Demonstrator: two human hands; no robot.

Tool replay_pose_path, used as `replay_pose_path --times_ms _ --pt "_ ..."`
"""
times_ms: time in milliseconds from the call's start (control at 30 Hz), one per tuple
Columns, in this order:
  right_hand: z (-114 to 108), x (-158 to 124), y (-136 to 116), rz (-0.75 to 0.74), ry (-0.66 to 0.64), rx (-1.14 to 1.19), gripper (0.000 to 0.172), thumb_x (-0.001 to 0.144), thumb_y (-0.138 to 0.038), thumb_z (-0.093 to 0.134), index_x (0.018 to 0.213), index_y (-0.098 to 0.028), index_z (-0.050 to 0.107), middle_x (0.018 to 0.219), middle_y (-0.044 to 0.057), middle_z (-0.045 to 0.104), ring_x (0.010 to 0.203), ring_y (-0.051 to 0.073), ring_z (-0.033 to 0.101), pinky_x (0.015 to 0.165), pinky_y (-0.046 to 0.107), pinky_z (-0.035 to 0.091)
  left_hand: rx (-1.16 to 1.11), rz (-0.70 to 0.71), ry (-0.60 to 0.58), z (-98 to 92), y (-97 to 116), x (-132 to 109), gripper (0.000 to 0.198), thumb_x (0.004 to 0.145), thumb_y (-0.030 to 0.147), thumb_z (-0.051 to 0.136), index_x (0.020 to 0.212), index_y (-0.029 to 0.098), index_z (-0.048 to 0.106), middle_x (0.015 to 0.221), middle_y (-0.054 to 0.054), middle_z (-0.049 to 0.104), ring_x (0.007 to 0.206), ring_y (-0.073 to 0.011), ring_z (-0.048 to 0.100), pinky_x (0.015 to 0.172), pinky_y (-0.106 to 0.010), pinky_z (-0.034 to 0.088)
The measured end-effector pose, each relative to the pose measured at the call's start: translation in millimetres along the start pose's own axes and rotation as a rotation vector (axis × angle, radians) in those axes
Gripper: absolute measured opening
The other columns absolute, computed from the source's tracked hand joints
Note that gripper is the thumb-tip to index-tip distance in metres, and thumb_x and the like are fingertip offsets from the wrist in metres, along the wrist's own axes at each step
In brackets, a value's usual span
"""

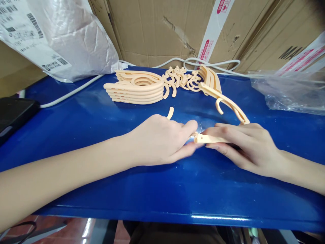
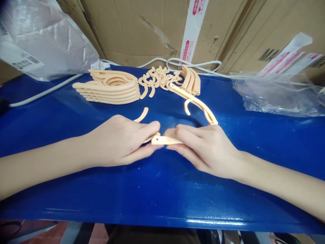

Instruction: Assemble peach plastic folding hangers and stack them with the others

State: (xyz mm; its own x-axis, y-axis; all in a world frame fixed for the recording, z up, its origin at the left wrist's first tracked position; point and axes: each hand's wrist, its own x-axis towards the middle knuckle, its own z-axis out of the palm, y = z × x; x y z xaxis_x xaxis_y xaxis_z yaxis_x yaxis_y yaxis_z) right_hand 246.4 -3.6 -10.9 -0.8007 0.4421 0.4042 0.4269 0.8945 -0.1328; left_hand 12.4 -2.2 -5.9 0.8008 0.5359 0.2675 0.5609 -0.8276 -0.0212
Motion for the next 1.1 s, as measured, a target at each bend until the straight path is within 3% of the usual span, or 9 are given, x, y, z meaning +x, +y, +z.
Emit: replay_pose_path --times_ms 100,367,700,867,1100 --pt "0.0 0.5 0.1 -0.009 0.006 -0.005 0.018 0.1 -0.024 0.044 0.107 -0.015 0.058 0.085 0.004 0.071 0.059 0.011 0.063 0.048 0.022 0.04 0.002 0.025 -0.038 4.2 -1.9 -0.7 0.019 0.097 0.03 0.041 0.084 0.017 0.05 0.059 0.003 0.059 0.045 -0.0127 0.052 0.043 -0.024 0.016" --pt "0.5 0.0 2.0 -0.032 0.004 -0.022 0.021 0.1 -0.024 0.045 0.112 -0.014 0.058 0.081 0.001 0.067 0.061 0.01 0.061 0.054 0.02 0.043 -0.108 -0.058 0.049 4.4 -3.9 -1.0 0.024 0.091 0.04 0.053 0.081 0.019 0.047 0.052 0.007 0.048 0.042 -0.0113 0.045 0.043 -0.022 0.018" --pt "-0.4 -1.3 1.2 -0.042 0.032 -0.087 0.019 0.1 -0.022 0.046 0.111 -0.015 0.059 0.077 0.0 0.065 0.06 0.008 0.059 0.053 0.019 0.042 -0.072 -0.043 0.08 10.2 -4.2 -1.4 0.028 0.098 0.042 0.038 0.085 0.019 0.047 0.053 0.005 0.051 0.042 -0.0125 0.048 0.043 -0.023 0.019" --pt "-0.4 -1.8 0.2 -0.041 0.045 -0.114 0.019 0.1 -0.024 0.046 0.111 -0.017 0.059 0.075 0.0 0.065 0.058 0.009 0.06 0.049 0.02 0.042 -0.111 0.022 0.087 10.8 -7.3 -1.9 0.018 0.096 0.026 0.039 0.079 0.019 0.043 0.054 0.006 0.05 0.042 -0.0109 0.046 0.043 -0.023 0.017" --pt "0.1 -0.6 0.7 -0.048 0.031 -0.128 0.021 0.101 -0.024 0.044 0.112 -0.015 0.059 0.076 0.001 0.067 0.057 0.009 0.06 0.048 0.02 0.042 -0.117 0.009 0.098 11.3 -7.9 -1.9 0.023 0.095 0.038 0.044 0.08 0.02 0.043 0.053 0.006 0.05 0.042 -0.0119 0.045 0.042 -0.023 0.018"
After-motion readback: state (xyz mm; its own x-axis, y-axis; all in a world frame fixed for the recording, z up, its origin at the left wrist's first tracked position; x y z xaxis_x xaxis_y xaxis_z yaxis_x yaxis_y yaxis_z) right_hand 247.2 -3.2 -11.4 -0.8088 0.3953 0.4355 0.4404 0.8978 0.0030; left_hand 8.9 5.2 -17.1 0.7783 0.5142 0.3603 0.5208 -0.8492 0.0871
